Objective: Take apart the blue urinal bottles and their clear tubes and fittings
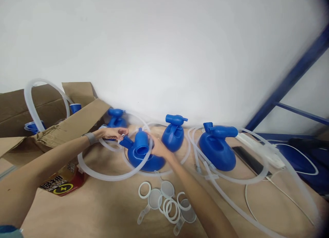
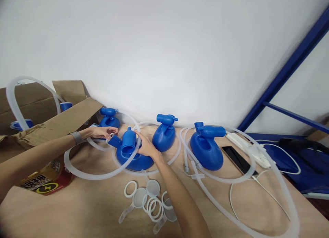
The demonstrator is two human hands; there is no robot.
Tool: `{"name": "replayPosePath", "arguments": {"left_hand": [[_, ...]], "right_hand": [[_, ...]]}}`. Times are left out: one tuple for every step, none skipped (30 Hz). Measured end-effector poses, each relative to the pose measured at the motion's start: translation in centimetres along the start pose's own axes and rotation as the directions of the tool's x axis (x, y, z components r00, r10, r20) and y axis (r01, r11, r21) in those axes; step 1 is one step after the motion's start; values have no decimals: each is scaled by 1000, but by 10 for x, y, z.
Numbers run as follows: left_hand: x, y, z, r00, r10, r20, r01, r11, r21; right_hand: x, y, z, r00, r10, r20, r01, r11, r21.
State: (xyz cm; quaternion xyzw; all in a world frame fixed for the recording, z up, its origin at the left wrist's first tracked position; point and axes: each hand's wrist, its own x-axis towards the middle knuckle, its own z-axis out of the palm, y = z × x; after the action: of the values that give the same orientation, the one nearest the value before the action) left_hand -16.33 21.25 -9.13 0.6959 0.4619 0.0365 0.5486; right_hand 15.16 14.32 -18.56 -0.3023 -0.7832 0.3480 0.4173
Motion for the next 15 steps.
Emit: {"name": "replayPosePath", "arguments": {"left_hand": [[-3,1,-1,1000,-5,2,5,1000,-9],[-6,2,-2,1000,-10,2,10,1000,-14],[-9,2,-2,1000,-12,-4,12,1000,-11],[-13,3,-2,1000,-12,-13,12,1000,-4],[-16,3,-2,1000,-8,-26,8,1000,6],[-18,3,-1,999,-1,-43,1,1000,16],[-21,3,-1,998,9,-62,-7,1000,26],[-23,3,0,997,17,-81,-14,999,35],[-25,3,2,995,24,-99,-20,999,42],[-26,3,3,993,28,-114,-23,999,48],[-27,4,3,992,29,-125,-23,998,52],[-28,5,4,991,29,-133,-22,998,57],[-28,6,5,990,28,-137,-20,998,63],[-28,6,5,990,27,-139,-17,997,69],[-27,7,5,990,25,-139,-14,997,77]], "right_hand": [[0,0,0,1000,-3,0,3,1000,0],[0,0,0,1000,-6,-1,6,1000,0],[1,0,0,1000,-8,-2,8,1000,1],[1,0,0,1000,-9,-4,9,1000,1],[1,0,1,1000,-9,-9,9,1000,1],[1,-1,1,1000,-7,-15,7,1000,1],[1,-1,1,1000,-6,-20,6,1000,1],[1,-1,2,1000,-4,-25,4,1000,3],[1,0,2,1000,-2,-27,2,1000,5],[1,0,2,1000,2,-28,-2,1000,7],[1,0,3,1000,7,-27,-7,1000,10],[1,0,3,1000,12,-26,-12,1000,12],[1,0,3,1000,17,-26,-17,1000,13],[1,0,2,999,22,-25,-21,1000,13],[1,0,2,999,25,-24,-24,1000,12]]}}
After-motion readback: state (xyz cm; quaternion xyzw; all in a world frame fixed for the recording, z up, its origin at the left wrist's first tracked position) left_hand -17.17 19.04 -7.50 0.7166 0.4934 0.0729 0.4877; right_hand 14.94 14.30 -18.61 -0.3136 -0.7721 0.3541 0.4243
